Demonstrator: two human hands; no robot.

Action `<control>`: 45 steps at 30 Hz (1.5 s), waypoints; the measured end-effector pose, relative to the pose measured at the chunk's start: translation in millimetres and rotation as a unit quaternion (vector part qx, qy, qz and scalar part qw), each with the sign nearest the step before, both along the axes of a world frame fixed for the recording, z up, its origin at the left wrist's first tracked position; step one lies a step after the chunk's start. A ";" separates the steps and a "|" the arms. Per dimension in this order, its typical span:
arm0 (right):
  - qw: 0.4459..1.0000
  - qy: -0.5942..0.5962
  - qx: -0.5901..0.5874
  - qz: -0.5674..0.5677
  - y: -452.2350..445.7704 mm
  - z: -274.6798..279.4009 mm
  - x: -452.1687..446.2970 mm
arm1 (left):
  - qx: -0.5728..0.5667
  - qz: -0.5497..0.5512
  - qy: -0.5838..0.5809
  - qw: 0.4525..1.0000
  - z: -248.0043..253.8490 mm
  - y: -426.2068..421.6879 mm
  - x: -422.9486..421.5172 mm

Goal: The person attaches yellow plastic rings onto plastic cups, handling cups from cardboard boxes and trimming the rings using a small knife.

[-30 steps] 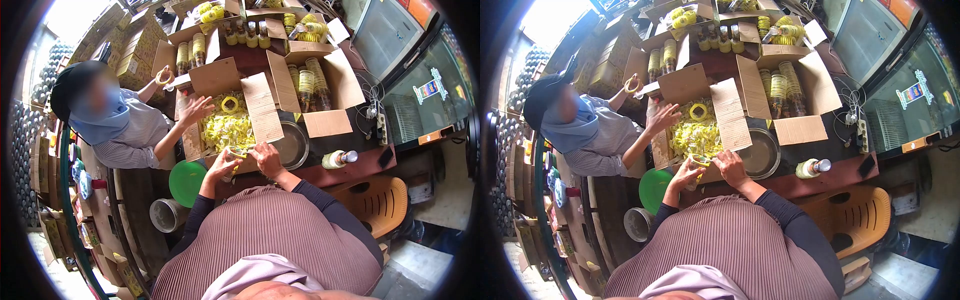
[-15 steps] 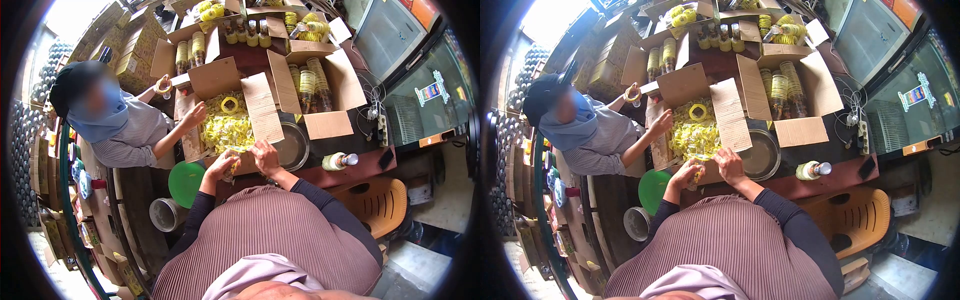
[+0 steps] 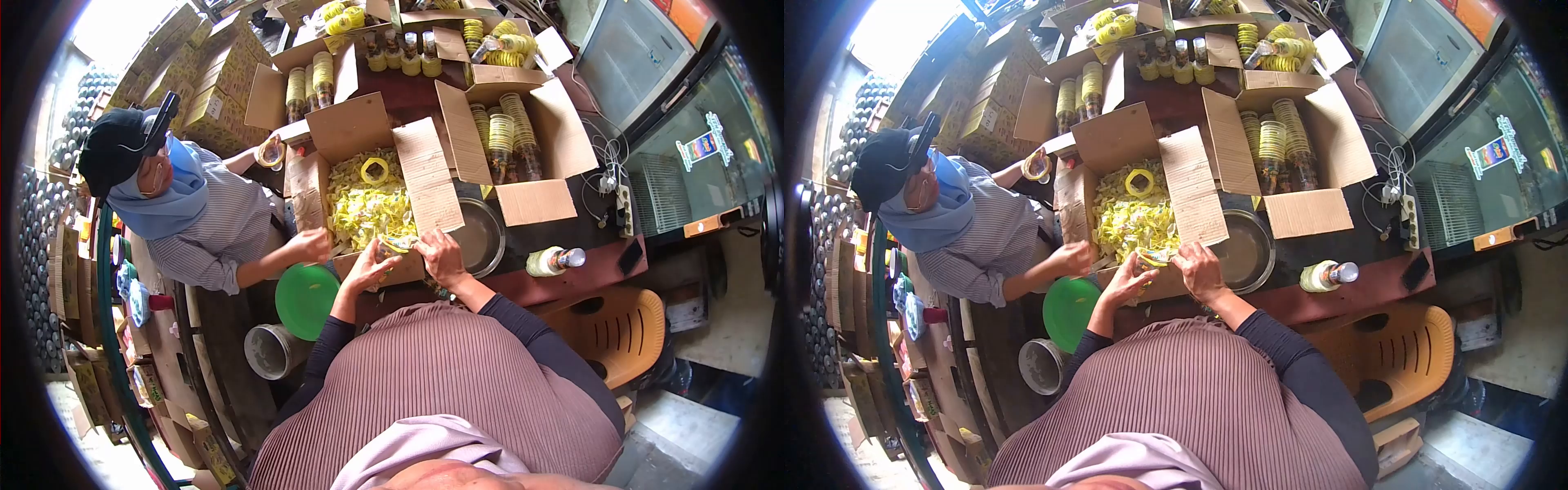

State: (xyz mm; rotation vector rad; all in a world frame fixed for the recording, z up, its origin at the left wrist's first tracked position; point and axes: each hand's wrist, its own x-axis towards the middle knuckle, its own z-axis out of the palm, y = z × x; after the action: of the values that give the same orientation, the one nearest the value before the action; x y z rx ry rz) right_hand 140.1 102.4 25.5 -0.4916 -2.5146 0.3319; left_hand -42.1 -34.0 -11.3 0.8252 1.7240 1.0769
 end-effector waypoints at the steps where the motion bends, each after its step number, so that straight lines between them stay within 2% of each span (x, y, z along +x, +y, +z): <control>1: 1.000 -0.005 0.026 -0.004 -1.6 1.2 -0.4 | 0.001 -0.001 0.000 1.000 14.8 2.1 2.7; 3: 0.999 -0.010 0.053 -0.007 -4.2 1.7 -1.4 | -0.016 -0.035 -0.117 0.992 44.5 5.2 7.4; 4: 0.998 -0.004 0.064 0.000 -4.8 0.8 -2.1 | -0.035 -0.010 -0.122 0.992 58.1 5.5 13.5; 7: 0.998 0.008 0.055 0.010 -5.6 -3.3 -6.9 | -0.064 -0.031 -0.152 0.986 51.5 0.4 0.9; 9: 0.999 0.013 0.037 0.014 -6.1 -4.4 -10.6 | -0.039 -0.035 -0.175 0.983 45.5 -5.0 -5.3; 11: 1.000 -0.010 -0.009 -0.020 -5.0 -3.1 -15.7 | -0.017 -0.005 -0.229 0.973 36.6 -6.9 -8.9; 12: 1.000 -0.010 -0.008 -0.019 -3.5 -1.2 -18.7 | -0.032 0.016 -0.305 0.952 38.2 -5.6 -10.7; 14: 0.984 -0.026 -0.172 -0.029 0.5 2.2 -23.8 | -0.029 0.027 -0.311 0.949 40.0 -2.1 -11.5; 15: 0.984 -0.027 -0.171 -0.028 4.2 1.2 -24.3 | -0.028 0.038 -0.319 0.946 43.9 -0.3 -10.0; 16: 0.970 -0.029 -0.239 -0.025 9.1 -0.3 -24.1 | -0.027 0.038 -0.319 0.946 37.4 -1.9 -9.1; 18: 0.938 -0.042 -0.343 -0.037 14.7 3.6 -25.0 | 0.064 0.064 -0.187 0.978 29.3 -4.2 -4.8; 22: 0.958 -0.030 -0.286 -0.023 17.7 12.1 -18.9 | 0.040 0.089 -0.177 0.979 39.7 -0.7 -1.4; 24: 0.986 -0.020 -0.165 -0.004 17.4 14.6 -15.7 | 0.027 0.047 -0.120 0.991 34.5 0.8 -7.2; 25: 0.986 -0.021 -0.166 -0.004 17.1 13.9 -14.0 | 0.026 0.047 -0.121 0.991 34.6 1.4 -10.1; 27: 0.997 -0.033 -0.067 0.014 16.3 12.1 -10.8 | -0.067 -0.014 -0.084 0.994 35.0 2.8 -14.8; 31: 0.999 -0.029 -0.034 0.014 12.6 4.8 -8.6 | -0.082 -0.008 -0.024 0.996 27.4 2.0 -9.0; 33: 0.999 -0.012 0.031 0.004 10.0 -0.8 -8.8 | -0.045 0.045 0.018 0.998 33.9 2.1 2.7; 34: 0.999 -0.012 0.031 0.004 7.1 -1.9 -8.1 | -0.045 0.045 0.017 0.998 38.2 1.4 1.7; 36: 0.999 -0.020 0.046 0.013 6.9 -1.3 -10.0 | -0.056 -0.047 -0.074 0.995 45.1 5.0 -8.5; 39: 0.996 0.029 0.082 0.014 11.3 -5.9 -16.6 | -0.020 -0.039 -0.133 0.990 30.3 1.0 -17.6; 41: 0.998 0.035 0.053 0.022 11.6 -4.5 -23.1 | -0.012 -0.035 -0.133 0.990 12.3 -4.5 -25.0; 43: 0.996 0.044 -0.076 -0.009 13.0 -5.4 -31.4 | 0.179 -0.108 0.070 0.975 6.6 -13.1 -25.0; 44: 0.991 0.012 -0.133 -0.008 16.8 -5.4 -33.4 | 0.180 -0.105 0.072 0.975 3.0 -10.6 -27.1; 45: 0.991 0.012 -0.133 -0.005 21.4 -2.5 -34.6 | 0.080 -0.043 -0.049 0.995 15.7 -2.4 -23.9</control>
State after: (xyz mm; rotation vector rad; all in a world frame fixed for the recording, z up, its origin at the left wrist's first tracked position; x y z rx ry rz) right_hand 105.5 123.8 23.0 -0.5990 -2.4545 0.6697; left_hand -65.9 -36.4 4.4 0.9221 1.5222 1.1897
